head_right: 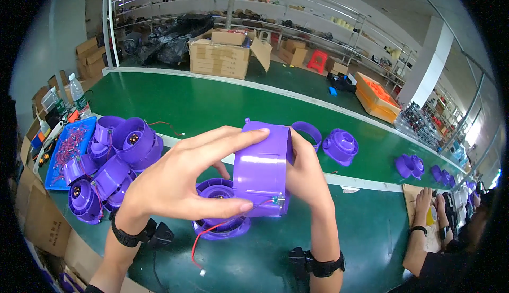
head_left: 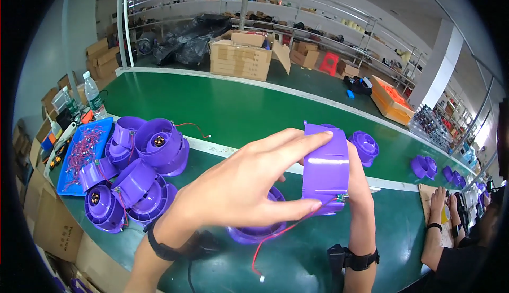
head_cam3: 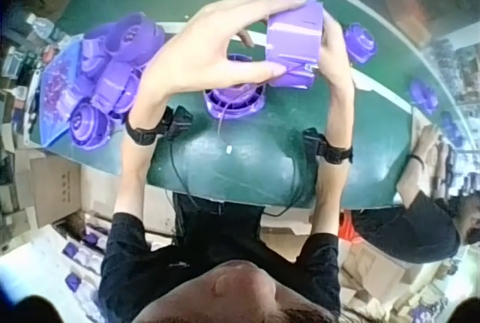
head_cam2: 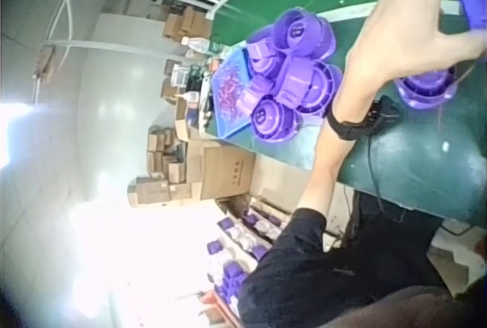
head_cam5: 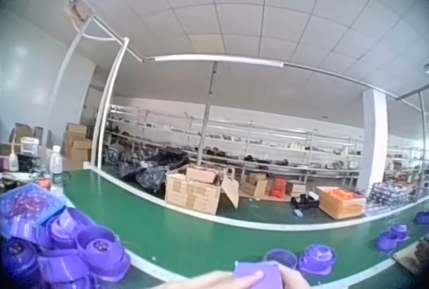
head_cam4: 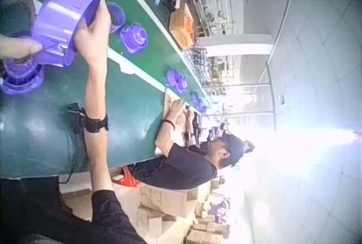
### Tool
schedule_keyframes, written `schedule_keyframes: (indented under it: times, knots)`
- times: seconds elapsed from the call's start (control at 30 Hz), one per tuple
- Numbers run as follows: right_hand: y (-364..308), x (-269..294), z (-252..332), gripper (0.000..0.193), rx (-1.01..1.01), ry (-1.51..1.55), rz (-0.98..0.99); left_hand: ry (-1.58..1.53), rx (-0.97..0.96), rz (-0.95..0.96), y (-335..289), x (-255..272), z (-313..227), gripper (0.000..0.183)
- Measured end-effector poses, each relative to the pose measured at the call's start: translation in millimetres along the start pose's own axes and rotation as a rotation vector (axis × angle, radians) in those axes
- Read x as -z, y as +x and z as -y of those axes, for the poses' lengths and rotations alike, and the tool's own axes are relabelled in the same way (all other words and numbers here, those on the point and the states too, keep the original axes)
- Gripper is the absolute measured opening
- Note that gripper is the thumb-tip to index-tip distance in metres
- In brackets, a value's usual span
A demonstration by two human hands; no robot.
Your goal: Assembling white and purple plastic housing components on a manufacturing production line.
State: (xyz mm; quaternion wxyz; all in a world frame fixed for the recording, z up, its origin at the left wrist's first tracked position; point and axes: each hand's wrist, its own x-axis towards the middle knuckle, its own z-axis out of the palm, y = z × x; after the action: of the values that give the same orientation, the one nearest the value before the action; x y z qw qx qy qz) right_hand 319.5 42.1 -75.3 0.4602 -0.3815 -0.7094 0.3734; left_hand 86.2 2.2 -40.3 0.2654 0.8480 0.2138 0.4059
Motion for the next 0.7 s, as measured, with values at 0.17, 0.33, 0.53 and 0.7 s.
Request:
schedule_keyframes:
  times: [0.17, 0.33, 0.53, 0.7]
  knots:
    - [2.3, -6.6, -1.6, 0.044, -0.011, -0.013, 0.044, 0.121, -0.082, -0.019, -4.0, 2.7, -2.7, 0.08]
    - [1.4, -9.0, -7.2, 0.025, 0.11, -0.034, -0.038, 0.12, -0.062, -0.005, -3.0, 1.5, -4.0, 0.079]
    - [-1.0, -4.5, 0.6, 0.039, 0.016, -0.093, 0.047, 0.121, -0.063, -0.019, -3.8, 0.9, -4.8, 0.079]
    - [1.4, -5.5, -8.3, 0.029, 0.066, -0.098, -0.045, 0.164, -0.03, -0.061, -3.0, 3.6, -3.6, 0.071]
